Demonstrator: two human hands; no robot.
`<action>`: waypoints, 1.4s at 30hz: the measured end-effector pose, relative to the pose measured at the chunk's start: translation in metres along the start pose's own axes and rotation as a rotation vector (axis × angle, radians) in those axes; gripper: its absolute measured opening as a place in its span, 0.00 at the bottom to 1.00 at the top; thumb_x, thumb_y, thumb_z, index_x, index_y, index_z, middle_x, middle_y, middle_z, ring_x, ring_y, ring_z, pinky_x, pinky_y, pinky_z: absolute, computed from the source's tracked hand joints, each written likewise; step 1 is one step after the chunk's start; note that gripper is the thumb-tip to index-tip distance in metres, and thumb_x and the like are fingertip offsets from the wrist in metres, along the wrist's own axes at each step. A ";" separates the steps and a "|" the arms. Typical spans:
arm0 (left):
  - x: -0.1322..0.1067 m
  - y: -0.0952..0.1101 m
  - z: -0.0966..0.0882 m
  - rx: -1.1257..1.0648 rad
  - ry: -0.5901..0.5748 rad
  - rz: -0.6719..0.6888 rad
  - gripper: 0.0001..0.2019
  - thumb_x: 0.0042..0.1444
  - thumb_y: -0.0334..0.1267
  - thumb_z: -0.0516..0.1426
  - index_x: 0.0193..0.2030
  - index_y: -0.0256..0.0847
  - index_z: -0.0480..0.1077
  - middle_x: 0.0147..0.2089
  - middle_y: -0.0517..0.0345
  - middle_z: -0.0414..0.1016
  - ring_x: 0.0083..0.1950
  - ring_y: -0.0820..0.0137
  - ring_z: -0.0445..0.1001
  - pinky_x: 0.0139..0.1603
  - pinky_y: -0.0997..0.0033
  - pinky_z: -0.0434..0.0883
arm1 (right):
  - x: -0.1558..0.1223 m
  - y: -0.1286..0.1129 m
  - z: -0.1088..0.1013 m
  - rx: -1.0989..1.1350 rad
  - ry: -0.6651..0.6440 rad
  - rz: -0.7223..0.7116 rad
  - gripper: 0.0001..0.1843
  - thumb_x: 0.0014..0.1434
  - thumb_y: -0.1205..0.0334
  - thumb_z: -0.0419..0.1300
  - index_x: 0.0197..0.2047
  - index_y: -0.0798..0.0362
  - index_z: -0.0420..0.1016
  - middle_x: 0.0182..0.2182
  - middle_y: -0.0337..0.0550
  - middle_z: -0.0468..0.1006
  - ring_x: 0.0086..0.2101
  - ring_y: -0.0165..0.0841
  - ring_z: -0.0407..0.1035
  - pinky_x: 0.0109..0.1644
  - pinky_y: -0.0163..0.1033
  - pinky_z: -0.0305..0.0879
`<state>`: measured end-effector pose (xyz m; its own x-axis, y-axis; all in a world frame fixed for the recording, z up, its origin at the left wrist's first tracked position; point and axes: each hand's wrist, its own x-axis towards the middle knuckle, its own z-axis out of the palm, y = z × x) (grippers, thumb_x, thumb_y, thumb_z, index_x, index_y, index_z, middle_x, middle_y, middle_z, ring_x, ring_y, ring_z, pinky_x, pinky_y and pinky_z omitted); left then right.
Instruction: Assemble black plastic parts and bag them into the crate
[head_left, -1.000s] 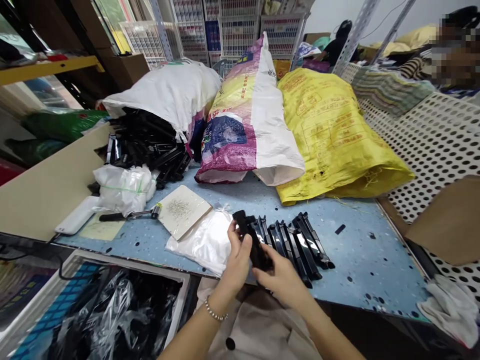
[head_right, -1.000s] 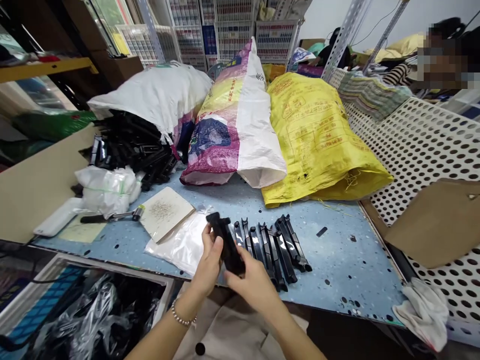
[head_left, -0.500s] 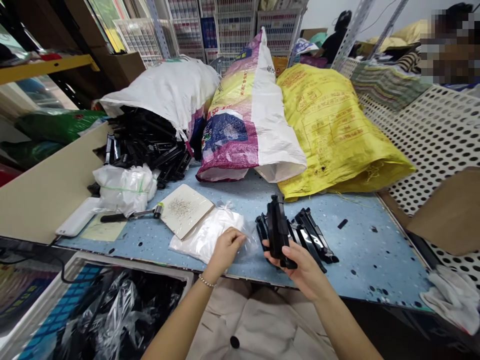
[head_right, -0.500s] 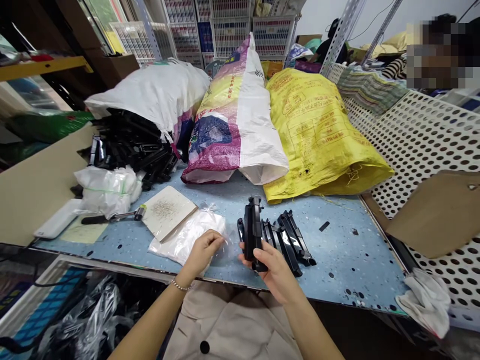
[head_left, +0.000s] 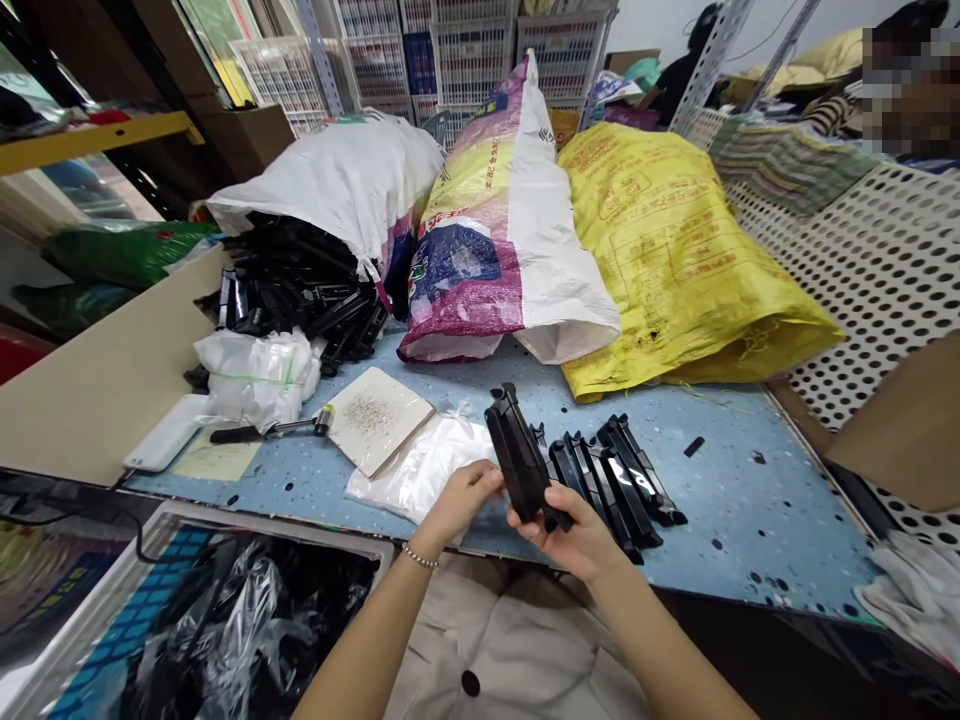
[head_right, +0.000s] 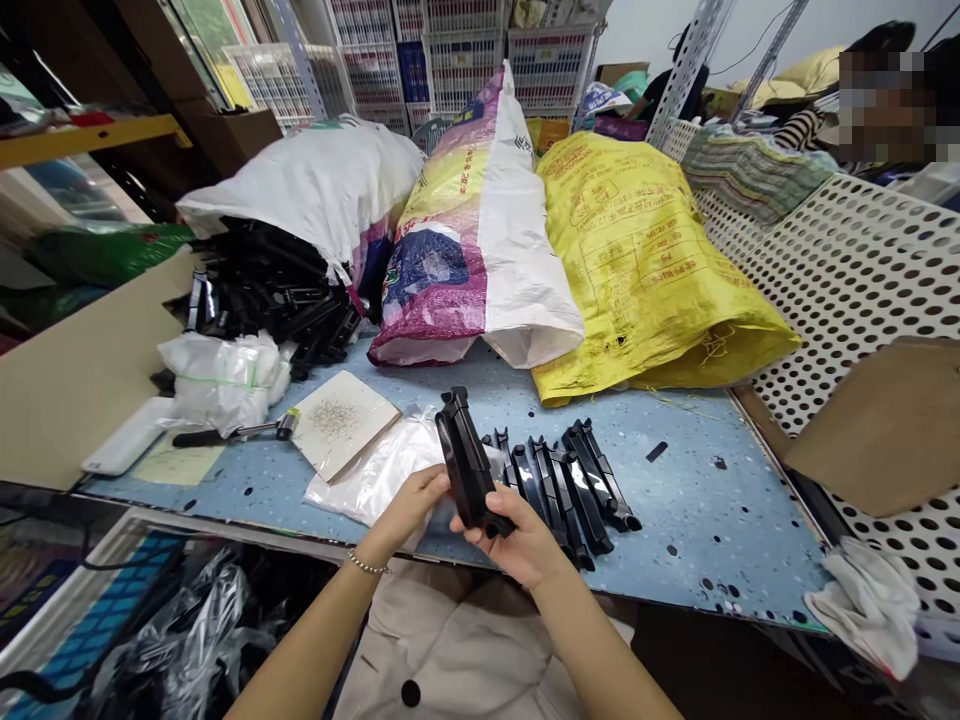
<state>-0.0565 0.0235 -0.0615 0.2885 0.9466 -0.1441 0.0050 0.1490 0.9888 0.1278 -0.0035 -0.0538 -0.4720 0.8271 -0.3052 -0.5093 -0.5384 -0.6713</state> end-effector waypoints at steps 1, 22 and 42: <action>0.001 -0.001 0.000 0.021 -0.015 -0.022 0.15 0.50 0.50 0.60 0.28 0.38 0.72 0.28 0.58 0.71 0.32 0.69 0.68 0.36 0.70 0.65 | 0.002 -0.001 -0.003 0.004 0.007 -0.018 0.17 0.53 0.53 0.59 0.43 0.52 0.77 0.39 0.48 0.79 0.33 0.35 0.72 0.29 0.35 0.63; -0.012 -0.007 0.055 1.197 0.040 0.186 0.16 0.50 0.41 0.59 0.44 0.39 0.67 0.47 0.45 0.69 0.48 0.53 0.66 0.47 0.55 0.62 | -0.042 -0.024 -0.033 -0.093 0.208 -0.119 0.18 0.57 0.51 0.56 0.45 0.52 0.76 0.49 0.51 0.76 0.37 0.39 0.73 0.34 0.41 0.68; -0.011 -0.004 0.000 -0.025 0.259 -0.038 0.10 0.40 0.39 0.64 0.22 0.38 0.67 0.26 0.62 0.66 0.30 0.73 0.64 0.33 0.75 0.62 | -0.002 0.001 0.020 -0.035 0.103 0.058 0.11 0.50 0.60 0.66 0.37 0.56 0.78 0.29 0.44 0.79 0.31 0.31 0.74 0.30 0.30 0.64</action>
<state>-0.0598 0.0126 -0.0641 0.0333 0.9813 -0.1895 -0.0132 0.1901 0.9817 0.1137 -0.0095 -0.0405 -0.4225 0.8077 -0.4112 -0.4571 -0.5817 -0.6729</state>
